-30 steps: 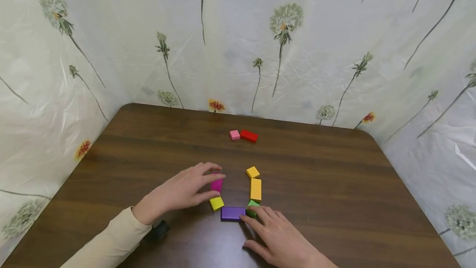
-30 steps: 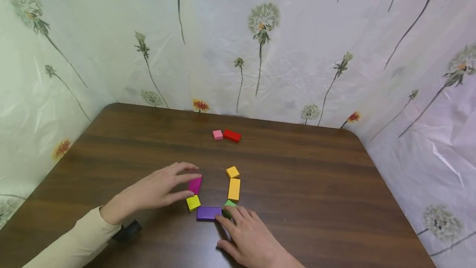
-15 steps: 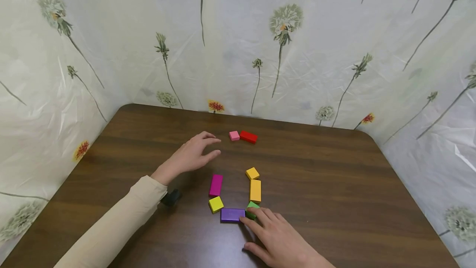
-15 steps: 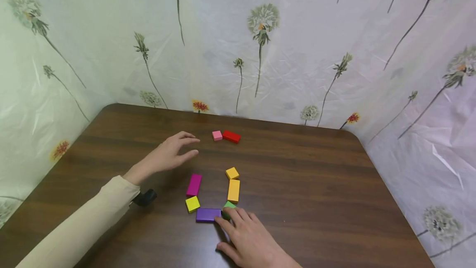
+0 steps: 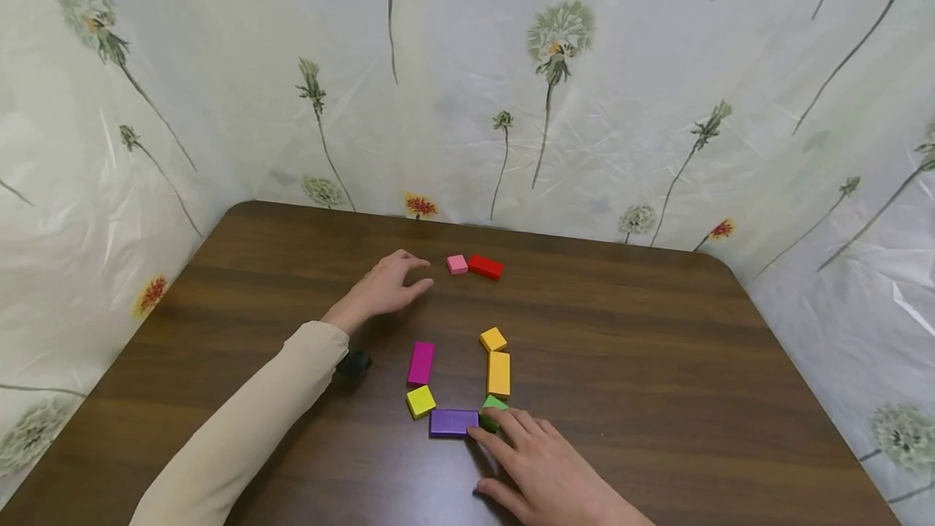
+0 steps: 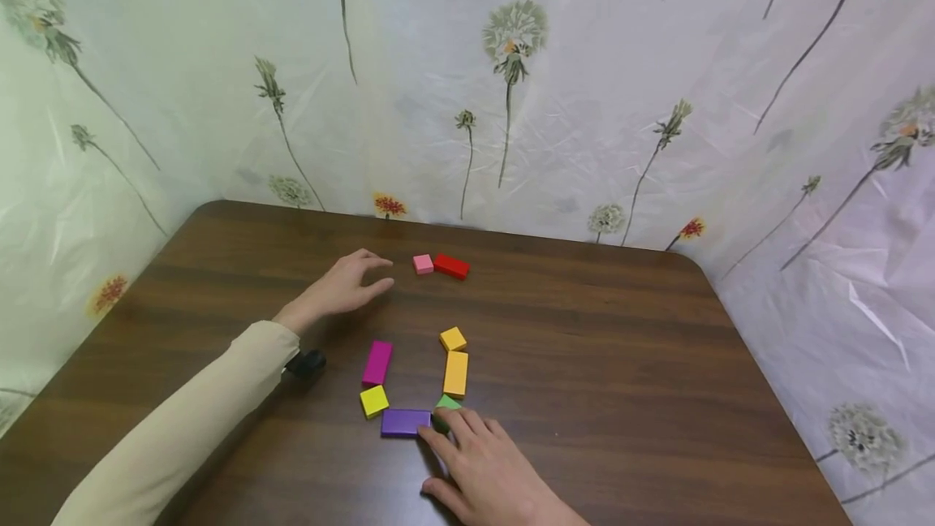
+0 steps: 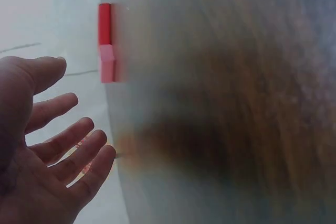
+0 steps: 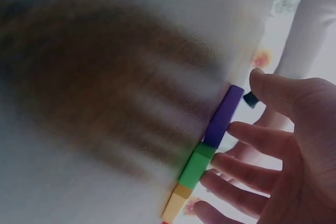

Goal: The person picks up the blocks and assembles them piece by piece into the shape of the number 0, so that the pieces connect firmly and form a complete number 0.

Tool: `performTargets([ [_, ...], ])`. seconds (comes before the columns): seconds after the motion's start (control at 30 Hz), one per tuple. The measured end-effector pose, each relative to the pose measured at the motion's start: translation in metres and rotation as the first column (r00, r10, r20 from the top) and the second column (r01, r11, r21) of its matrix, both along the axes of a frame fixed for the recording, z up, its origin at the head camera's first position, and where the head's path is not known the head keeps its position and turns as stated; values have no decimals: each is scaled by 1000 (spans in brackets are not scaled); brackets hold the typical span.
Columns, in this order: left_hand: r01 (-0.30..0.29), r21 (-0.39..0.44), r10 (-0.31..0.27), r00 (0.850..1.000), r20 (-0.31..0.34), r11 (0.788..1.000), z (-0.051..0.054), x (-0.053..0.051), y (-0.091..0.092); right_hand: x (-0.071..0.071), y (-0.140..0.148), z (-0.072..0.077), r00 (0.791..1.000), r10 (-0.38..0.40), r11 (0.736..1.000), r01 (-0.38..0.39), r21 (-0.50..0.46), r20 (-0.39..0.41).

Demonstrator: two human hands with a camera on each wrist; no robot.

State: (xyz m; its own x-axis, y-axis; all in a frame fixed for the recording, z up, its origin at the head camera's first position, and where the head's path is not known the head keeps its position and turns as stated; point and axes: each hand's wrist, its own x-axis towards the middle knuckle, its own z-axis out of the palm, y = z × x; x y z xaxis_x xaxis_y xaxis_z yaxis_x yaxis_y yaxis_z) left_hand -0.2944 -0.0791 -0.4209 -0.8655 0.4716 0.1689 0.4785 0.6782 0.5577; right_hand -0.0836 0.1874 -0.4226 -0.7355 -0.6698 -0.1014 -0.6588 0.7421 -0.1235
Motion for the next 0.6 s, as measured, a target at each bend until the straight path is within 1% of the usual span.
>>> performTargets([
  [0.17, -22, -34, 23, 999, 31, 999, -8, -11, 4, 0, 1, 0, 1000, 5, 1000, -5, 6, -8],
  [0.3, -24, -75, 28, 998, 53, 997, -12, -17, 9, 1, 2, 0, 999, 18, 1000, -18, 0, -28],
  [0.4, -34, -102, 42, 997, 69, 994, -12, -20, 12, 1, 2, 0, 999, 25, 1000, -25, -4, -34],
  [0.6, -48, -144, 59, 995, 74, 988, -10, -25, 21, 1, 2, 1, 999, 28, 1000, -28, 2, -31],
])
